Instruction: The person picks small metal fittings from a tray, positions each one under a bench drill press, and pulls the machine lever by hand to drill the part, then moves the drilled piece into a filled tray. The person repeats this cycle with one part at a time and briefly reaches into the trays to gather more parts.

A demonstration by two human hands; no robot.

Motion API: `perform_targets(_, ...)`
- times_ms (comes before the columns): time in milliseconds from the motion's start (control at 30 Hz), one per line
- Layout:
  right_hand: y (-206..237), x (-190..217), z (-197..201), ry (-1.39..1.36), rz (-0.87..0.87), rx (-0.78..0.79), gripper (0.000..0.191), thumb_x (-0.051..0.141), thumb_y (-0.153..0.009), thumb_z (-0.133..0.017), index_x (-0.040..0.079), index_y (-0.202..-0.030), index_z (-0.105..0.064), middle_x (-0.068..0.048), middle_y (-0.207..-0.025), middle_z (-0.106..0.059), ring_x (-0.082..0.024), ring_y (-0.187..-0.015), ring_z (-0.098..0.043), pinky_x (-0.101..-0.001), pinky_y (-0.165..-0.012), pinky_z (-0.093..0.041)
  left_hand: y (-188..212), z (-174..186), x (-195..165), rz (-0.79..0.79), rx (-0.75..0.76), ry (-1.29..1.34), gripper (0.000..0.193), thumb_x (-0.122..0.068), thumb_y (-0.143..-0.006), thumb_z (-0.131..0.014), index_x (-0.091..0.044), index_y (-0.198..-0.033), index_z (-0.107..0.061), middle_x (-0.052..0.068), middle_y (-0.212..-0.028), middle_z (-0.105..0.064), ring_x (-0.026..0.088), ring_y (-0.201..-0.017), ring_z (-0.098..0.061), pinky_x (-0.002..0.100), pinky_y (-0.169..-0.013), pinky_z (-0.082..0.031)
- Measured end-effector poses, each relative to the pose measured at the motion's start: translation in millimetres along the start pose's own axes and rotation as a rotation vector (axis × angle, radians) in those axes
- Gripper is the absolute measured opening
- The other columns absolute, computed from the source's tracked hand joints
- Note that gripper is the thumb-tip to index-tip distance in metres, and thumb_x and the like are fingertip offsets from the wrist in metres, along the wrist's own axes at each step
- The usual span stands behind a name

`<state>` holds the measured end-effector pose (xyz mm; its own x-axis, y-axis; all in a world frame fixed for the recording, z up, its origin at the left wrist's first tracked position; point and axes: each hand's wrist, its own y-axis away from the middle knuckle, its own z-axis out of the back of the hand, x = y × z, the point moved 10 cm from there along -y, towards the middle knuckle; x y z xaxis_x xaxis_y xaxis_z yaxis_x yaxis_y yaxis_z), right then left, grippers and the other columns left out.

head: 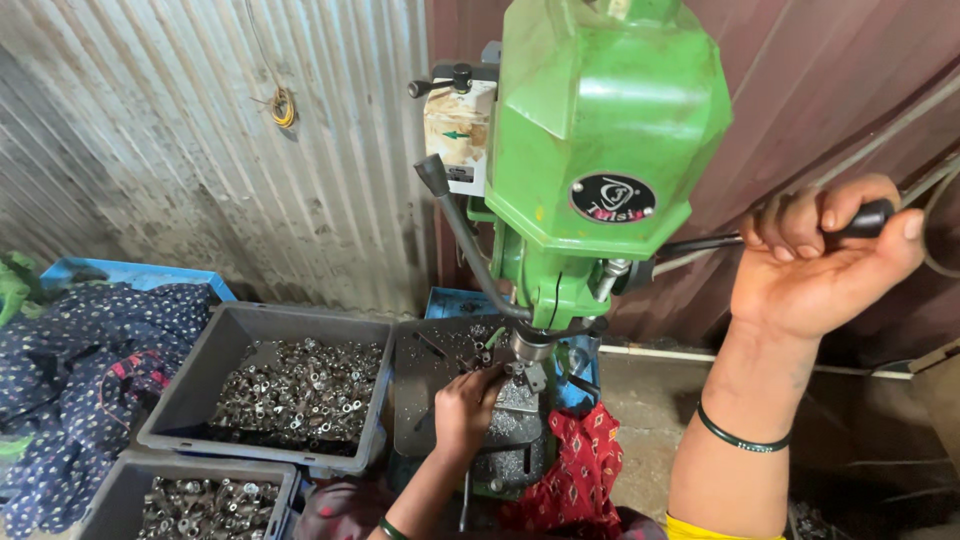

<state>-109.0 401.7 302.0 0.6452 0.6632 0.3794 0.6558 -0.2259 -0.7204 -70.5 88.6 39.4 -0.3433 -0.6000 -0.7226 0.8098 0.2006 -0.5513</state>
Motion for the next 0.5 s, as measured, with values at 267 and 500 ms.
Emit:
perform_targets(267, 6, 0, 8, 0.213, 0.049, 0.034, 0.053, 0.056, -0.109, -0.047, 0.009, -0.085, -0.037, 0.0, -0.059, -0.028, -0.014, -0.055, -0.024, -0.0292, -0.055, -0.023, -13, -17, 23, 0.066, 0.094, 0.098, 0.016, -0.016, -0.088, -0.073, -0.011, -0.1, -0.081, 0.01, -0.098, -0.079, 0.03, -0.084, -0.076, 0.04, -0.076, -0.059)
perform_targets(500, 113, 12, 66, 0.107, 0.136, -0.071, 0.048, 0.049, -0.104, -0.048, 0.011, -0.076, -0.041, -0.005, -0.067, -0.041, -0.019, -0.065, -0.036, -0.0349, -0.072, -0.036, -15, -27, 39, 0.105, 0.132, 0.037, 0.016, -0.018, -0.083, -0.075, -0.012, -0.097, -0.081, 0.011, -0.092, -0.077, 0.033, -0.082, -0.073, 0.041, -0.073, -0.057)
